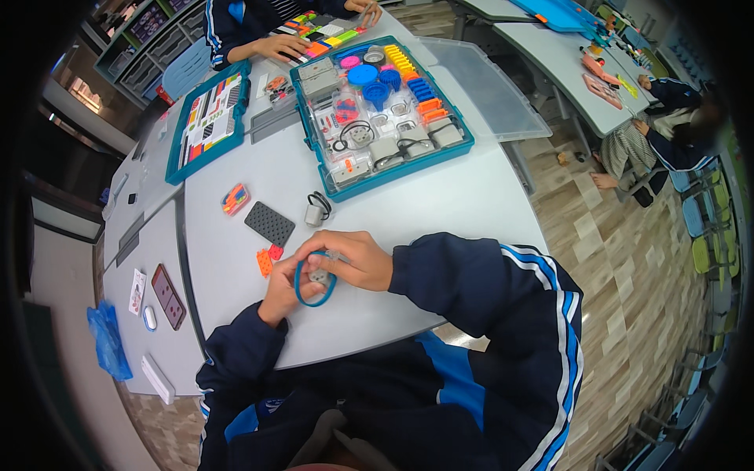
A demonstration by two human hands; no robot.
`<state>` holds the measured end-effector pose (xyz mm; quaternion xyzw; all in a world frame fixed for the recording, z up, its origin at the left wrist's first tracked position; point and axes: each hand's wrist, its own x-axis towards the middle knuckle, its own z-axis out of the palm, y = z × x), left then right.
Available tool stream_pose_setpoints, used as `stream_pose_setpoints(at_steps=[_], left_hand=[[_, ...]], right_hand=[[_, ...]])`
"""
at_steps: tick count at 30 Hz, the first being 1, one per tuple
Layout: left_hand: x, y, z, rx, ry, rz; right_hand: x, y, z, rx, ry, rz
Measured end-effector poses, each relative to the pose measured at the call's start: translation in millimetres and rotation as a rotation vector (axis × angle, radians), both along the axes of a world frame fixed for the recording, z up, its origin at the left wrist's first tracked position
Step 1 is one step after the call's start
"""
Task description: The person assembles small electronic components on a white table, connecting wires to a circuit board and attaching them to a perforated base plate. They handle red and orange plastic pieces, a gray base plate, and a small motor-like component, placing them into a teal storage tray.
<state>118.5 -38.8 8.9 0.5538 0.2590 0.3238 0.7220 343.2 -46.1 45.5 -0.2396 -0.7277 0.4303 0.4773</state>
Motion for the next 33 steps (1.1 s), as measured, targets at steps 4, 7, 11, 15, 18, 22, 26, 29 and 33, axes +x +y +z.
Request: stream_pose_setpoints(at_steps=[4, 7, 11, 15, 18, 22, 26, 29, 33], left_hand=[[32.1, -5.2, 2.3, -0.020, -0.025, 0.013], [53.7, -3.1, 4.3, -0.022, 0.014, 0.063], [70.1, 4.0, 6.8, -0.037, 0.047, 0.025], [85.9, 6.8, 6.3, -0.037, 0.009, 0.033], [94.9, 8.9, 5.0, -0.002, 0.034, 0.029], [101.3, 9.3, 1.0, -0.003, 0.030, 0.086], [106.8, 11.3, -0.6, 0.083, 0.032, 0.165], [113.0, 18.9, 9.3, 0.238, 0.077, 0.207], [121.9, 41.6, 39.4, 0.546, 0.224, 0.204]], right_hand=[[30.0, 9.1, -2.1, 0.071, 0.022, 0.053], [52.4, 16.8, -4.5, 0.178, 0.030, 0.033], [93.6, 29.4, -5.8, 0.297, -0.156, 0.085], [116.8, 30.7, -5.8, 0.234, -0.233, 0.157], [118.4, 28.6, -4.9, 0.218, -0.263, 0.124], [120.6, 29.3, -1.8, 0.228, -0.425, 0.063], [123.7, 38.4, 4.2, 0.193, -0.457, 0.054], [126.7, 43.0, 16.0, -0.007, -0.361, 0.048], [138.2, 58.7, 38.4, -0.364, -0.158, 0.024]])
